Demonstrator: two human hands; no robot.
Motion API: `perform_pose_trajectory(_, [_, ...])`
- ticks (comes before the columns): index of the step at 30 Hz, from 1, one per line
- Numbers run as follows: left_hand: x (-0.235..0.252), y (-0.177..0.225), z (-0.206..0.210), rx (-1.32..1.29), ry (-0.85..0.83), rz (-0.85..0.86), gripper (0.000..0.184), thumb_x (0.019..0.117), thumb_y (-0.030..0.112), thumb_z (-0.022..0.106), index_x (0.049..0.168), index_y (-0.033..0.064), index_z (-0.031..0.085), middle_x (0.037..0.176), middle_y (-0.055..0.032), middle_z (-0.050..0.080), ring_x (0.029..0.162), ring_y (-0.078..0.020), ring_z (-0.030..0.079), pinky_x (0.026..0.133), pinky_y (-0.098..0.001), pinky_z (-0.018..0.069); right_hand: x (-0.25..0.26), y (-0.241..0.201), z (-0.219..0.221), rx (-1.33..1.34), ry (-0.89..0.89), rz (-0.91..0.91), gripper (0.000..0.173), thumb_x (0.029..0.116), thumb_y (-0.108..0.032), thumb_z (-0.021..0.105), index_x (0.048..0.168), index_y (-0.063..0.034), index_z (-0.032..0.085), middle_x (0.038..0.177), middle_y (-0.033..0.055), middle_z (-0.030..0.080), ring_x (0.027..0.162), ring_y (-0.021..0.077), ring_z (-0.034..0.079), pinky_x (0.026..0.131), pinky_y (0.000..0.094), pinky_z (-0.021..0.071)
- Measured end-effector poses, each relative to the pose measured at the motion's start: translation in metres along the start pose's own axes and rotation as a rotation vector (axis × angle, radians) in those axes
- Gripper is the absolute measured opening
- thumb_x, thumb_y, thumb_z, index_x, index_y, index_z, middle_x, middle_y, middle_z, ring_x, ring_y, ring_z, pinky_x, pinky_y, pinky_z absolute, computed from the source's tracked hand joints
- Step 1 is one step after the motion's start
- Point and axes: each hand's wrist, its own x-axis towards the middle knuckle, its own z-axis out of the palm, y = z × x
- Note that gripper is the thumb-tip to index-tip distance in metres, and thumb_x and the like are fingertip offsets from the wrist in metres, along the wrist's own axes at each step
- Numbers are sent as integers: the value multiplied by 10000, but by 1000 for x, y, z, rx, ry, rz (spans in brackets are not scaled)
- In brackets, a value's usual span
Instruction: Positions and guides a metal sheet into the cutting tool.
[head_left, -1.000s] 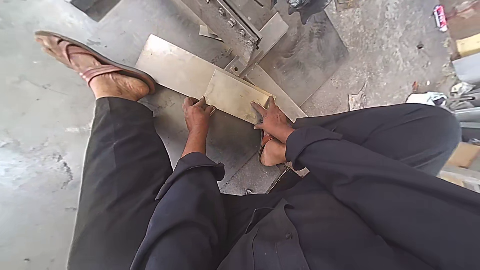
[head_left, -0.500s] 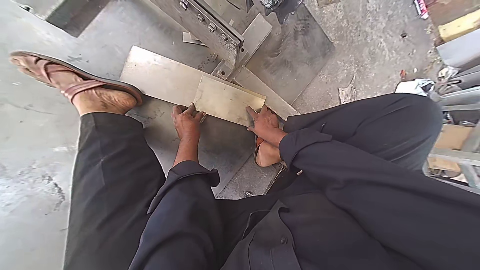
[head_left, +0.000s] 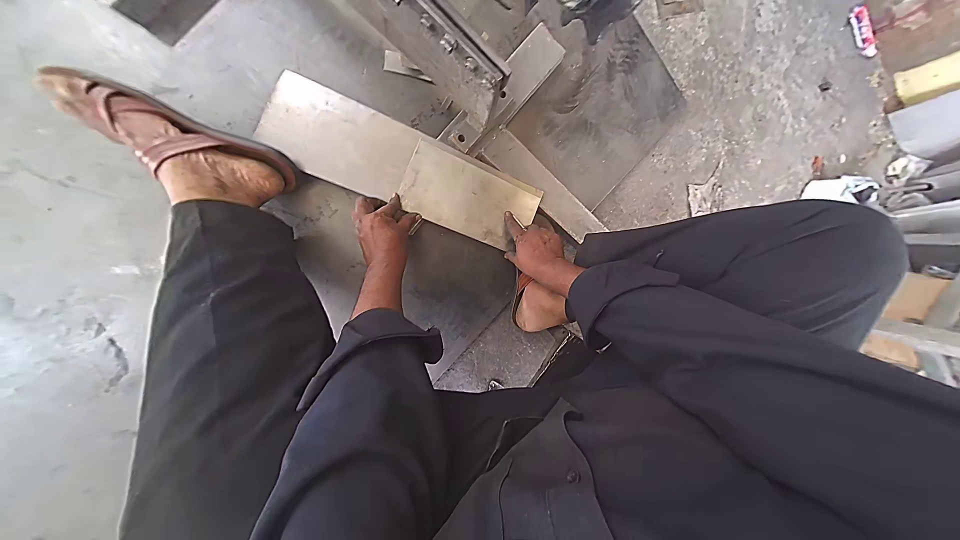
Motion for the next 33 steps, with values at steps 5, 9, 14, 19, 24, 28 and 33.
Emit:
perform_pose_trajectory(5, [-2,2,-5,12,-11,-40,453,900,297,787,1326,159,713,1395,-195,555,1323,-351,514,1110,-505,427,-17,-9,0,-66,-9,-11,1047,834,-452,830,1641,-188,217,1012,211,665,872,400,693,649,562,584])
perform_pose_trajectory(9, [0,2,-3,7,-21,-37,458,911,298,774,1340,156,703,1393,-190,559,1329,-356,510,1107,-509,433,-14,-8,1,-142,-1,-19,1093,803,-500,848,1642,-176,229,1053,234,651,942,416,679,695,554,583])
perform_pose_trajectory(14, [0,1,-2,-20,-18,-49,462,901,278,788,1335,142,704,1378,-183,566,1299,-331,539,1103,-485,443,-11,-9,-1,-128,5,-8,1082,789,-503,863,1638,-203,263,1142,254,635,1050,431,653,785,566,576])
perform_pose_trajectory(19, [0,3,-4,-28,-17,-52,455,892,261,795,1320,130,713,1379,-181,566,1290,-325,548,1099,-480,449,-10,-8,1,-94,29,-3,1027,818,-496,841,1633,-215,283,1187,262,622,1077,435,646,800,575,576])
perform_pose_trajectory(24, [1,2,-4,-34,-25,-49,467,884,269,801,1320,128,713,1378,-182,570,1280,-324,558,1089,-491,459,-13,-10,-1,-96,26,-2,1046,804,-496,855,1634,-208,286,1178,253,624,1075,430,647,791,570,577])
perform_pose_trajectory(28, [2,4,-7,-23,-29,-58,459,883,266,801,1315,136,717,1381,-183,571,1292,-318,550,1106,-479,445,-19,-17,-8,-86,-18,20,1030,817,-449,854,1630,-191,277,1174,249,628,1083,441,646,786,584,576])
perform_pose_trajectory(33, [0,4,-5,-22,-32,-65,455,894,261,790,1324,136,711,1407,-187,554,1303,-332,544,1101,-502,446,-14,-13,-4,-85,-8,18,1024,829,-448,846,1637,-206,267,1200,257,609,1103,441,639,792,580,580])
